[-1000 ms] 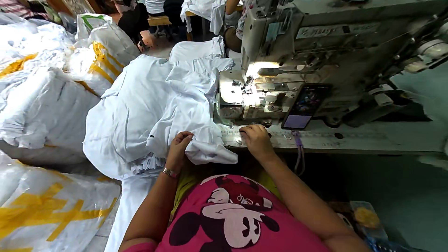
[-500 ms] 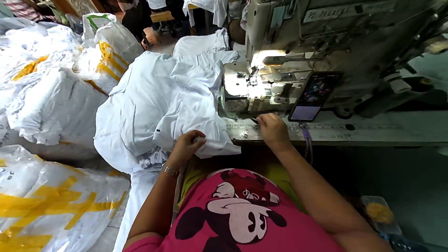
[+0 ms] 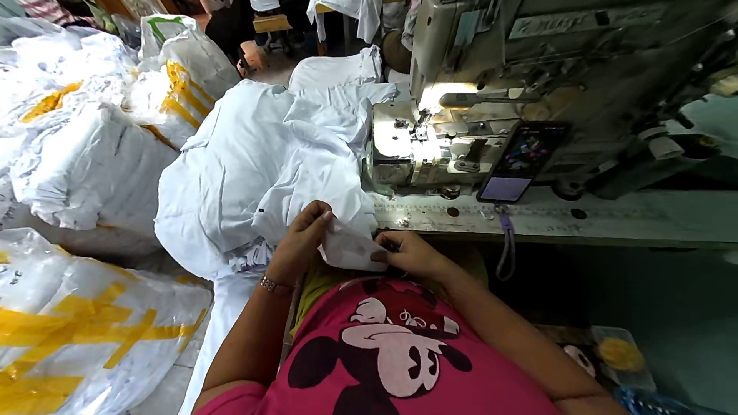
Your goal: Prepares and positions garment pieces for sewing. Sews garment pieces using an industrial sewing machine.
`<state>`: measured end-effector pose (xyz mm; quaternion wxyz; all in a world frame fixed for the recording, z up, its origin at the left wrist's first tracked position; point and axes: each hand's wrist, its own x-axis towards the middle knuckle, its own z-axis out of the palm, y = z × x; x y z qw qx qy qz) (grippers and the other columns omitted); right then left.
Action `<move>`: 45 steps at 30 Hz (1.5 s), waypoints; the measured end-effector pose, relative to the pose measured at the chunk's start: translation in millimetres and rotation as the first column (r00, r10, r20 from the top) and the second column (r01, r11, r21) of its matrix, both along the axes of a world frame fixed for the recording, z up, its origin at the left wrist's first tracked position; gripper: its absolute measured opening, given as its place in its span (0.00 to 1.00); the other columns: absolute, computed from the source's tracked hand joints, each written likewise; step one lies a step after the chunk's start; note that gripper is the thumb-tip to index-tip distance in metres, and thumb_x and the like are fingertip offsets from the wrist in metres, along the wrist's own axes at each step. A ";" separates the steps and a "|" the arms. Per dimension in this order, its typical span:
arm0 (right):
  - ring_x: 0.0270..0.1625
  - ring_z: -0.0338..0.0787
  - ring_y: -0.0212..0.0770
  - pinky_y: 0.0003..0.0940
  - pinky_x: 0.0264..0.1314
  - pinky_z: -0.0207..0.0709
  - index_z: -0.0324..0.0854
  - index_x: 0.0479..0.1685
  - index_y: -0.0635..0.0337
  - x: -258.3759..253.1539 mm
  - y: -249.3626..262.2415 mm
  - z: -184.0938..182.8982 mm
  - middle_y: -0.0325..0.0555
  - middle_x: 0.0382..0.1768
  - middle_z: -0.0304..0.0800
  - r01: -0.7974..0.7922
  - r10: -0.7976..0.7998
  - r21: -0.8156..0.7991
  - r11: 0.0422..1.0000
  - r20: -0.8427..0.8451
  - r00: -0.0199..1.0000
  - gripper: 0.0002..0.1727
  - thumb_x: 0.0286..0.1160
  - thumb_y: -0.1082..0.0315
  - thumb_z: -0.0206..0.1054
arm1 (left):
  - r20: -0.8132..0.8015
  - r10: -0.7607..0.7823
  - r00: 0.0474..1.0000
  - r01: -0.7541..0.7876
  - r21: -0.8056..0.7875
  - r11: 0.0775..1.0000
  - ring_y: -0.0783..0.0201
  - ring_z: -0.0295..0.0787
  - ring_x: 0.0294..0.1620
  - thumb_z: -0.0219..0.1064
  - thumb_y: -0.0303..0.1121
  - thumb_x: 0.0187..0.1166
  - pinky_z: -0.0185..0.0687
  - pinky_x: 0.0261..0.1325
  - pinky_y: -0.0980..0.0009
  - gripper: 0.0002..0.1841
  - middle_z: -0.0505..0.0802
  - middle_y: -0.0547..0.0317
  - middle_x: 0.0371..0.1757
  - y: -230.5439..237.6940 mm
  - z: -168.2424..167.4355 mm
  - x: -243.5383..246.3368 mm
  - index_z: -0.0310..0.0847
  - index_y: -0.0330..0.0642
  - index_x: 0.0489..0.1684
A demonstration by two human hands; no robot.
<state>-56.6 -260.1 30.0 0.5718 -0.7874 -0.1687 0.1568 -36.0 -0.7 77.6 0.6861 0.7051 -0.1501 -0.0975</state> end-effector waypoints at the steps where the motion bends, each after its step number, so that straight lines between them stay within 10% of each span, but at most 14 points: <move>1: 0.38 0.85 0.24 0.25 0.46 0.82 0.87 0.44 0.62 -0.8 -3.3 5.4 0.36 0.35 0.89 -0.003 0.004 0.045 0.999 -0.025 1.000 0.11 0.72 0.64 0.75 | -0.002 0.013 1.000 -0.013 -0.021 1.000 0.78 0.75 0.24 0.54 0.35 0.90 0.73 0.28 0.81 0.08 0.83 0.69 0.29 2.9 2.0 0.7 0.78 0.48 0.44; 8: 0.16 0.75 0.21 0.17 0.20 0.73 0.89 0.37 0.53 0.3 -28.9 19.1 0.31 0.19 0.84 0.133 -0.053 0.492 0.860 -0.173 0.983 0.04 0.78 0.67 0.69 | 0.024 0.054 0.998 -0.053 -0.032 0.998 0.75 0.81 0.29 0.59 0.33 0.88 0.82 0.35 0.76 0.04 0.84 0.67 0.32 21.7 3.6 -0.3 0.78 0.47 0.46; 14: 0.21 0.76 0.22 0.16 0.22 0.71 0.91 0.54 0.54 -3.8 -20.0 26.8 0.32 0.27 0.86 0.274 -0.269 0.416 0.867 -0.072 0.960 0.11 0.74 0.70 0.72 | 0.063 0.029 0.998 -0.022 -0.104 0.994 0.76 0.85 0.35 0.69 0.30 0.79 0.85 0.40 0.77 0.07 0.90 0.68 0.38 28.5 5.6 -8.8 0.85 0.50 0.49; 19: 0.34 0.80 0.24 0.20 0.37 0.76 0.95 0.55 0.48 -3.3 -18.1 26.7 0.33 0.34 0.86 0.230 -0.276 0.170 0.958 0.339 0.899 0.15 0.67 0.66 0.78 | 0.357 0.083 0.931 -0.173 0.229 0.958 0.72 0.89 0.39 0.74 0.21 0.66 0.88 0.43 0.74 0.10 0.93 0.64 0.42 26.6 9.7 -16.3 0.90 0.42 0.44; 29: 0.31 0.77 0.23 0.18 0.34 0.73 0.97 0.45 0.51 0.4 -11.3 16.6 0.34 0.29 0.80 0.318 -0.316 0.089 0.944 0.522 0.792 0.12 0.76 0.56 0.73 | 0.583 0.165 0.796 -0.390 0.285 0.876 0.74 0.83 0.41 0.74 0.25 0.71 0.81 0.46 0.77 0.05 0.88 0.63 0.38 10.1 12.3 -10.0 0.92 0.41 0.41; 33: 0.39 0.85 0.26 0.23 0.42 0.82 0.96 0.39 0.55 4.9 -17.3 22.8 0.42 0.44 0.89 0.302 -0.307 0.105 0.947 0.565 0.766 0.11 0.76 0.58 0.71 | 0.545 0.087 0.834 -0.224 0.191 0.956 0.75 0.86 0.45 0.60 0.25 0.84 0.85 0.51 0.74 0.07 0.89 0.62 0.46 -31.4 38.4 29.1 0.82 0.37 0.51; 37: 0.33 0.83 0.17 0.14 0.37 0.78 0.92 0.34 0.59 6.5 -33.8 37.0 0.31 0.31 0.90 0.389 -0.465 0.262 0.884 0.388 0.796 0.10 0.75 0.61 0.73 | 0.650 -0.109 0.752 -0.226 0.409 0.884 0.65 0.89 0.46 0.59 0.28 0.87 0.85 0.53 0.66 0.10 0.91 0.51 0.48 -88.8 66.2 96.0 0.84 0.33 0.54; 41: 0.23 0.82 0.24 0.22 0.29 0.79 0.90 0.42 0.62 27.9 -57.3 38.4 0.38 0.28 0.90 0.636 -0.647 0.144 0.758 0.046 0.761 0.09 0.76 0.64 0.75 | 0.389 -0.315 0.866 -0.194 0.840 0.507 0.40 0.90 0.59 0.65 0.29 0.78 0.81 0.61 0.37 0.14 0.93 0.38 0.53 -153.5 69.2 166.3 0.86 0.35 0.58; 45: 0.21 0.84 0.30 0.27 0.26 0.83 0.89 0.48 0.63 58.8 -62.6 31.9 0.42 0.28 0.89 0.715 -0.700 0.197 0.671 -0.152 0.698 0.09 0.81 0.65 0.72 | 0.339 -0.145 0.930 -0.182 0.764 0.620 0.43 0.87 0.65 0.71 0.36 0.77 0.77 0.71 0.43 0.18 0.91 0.37 0.59 -196.8 52.4 205.4 0.86 0.33 0.58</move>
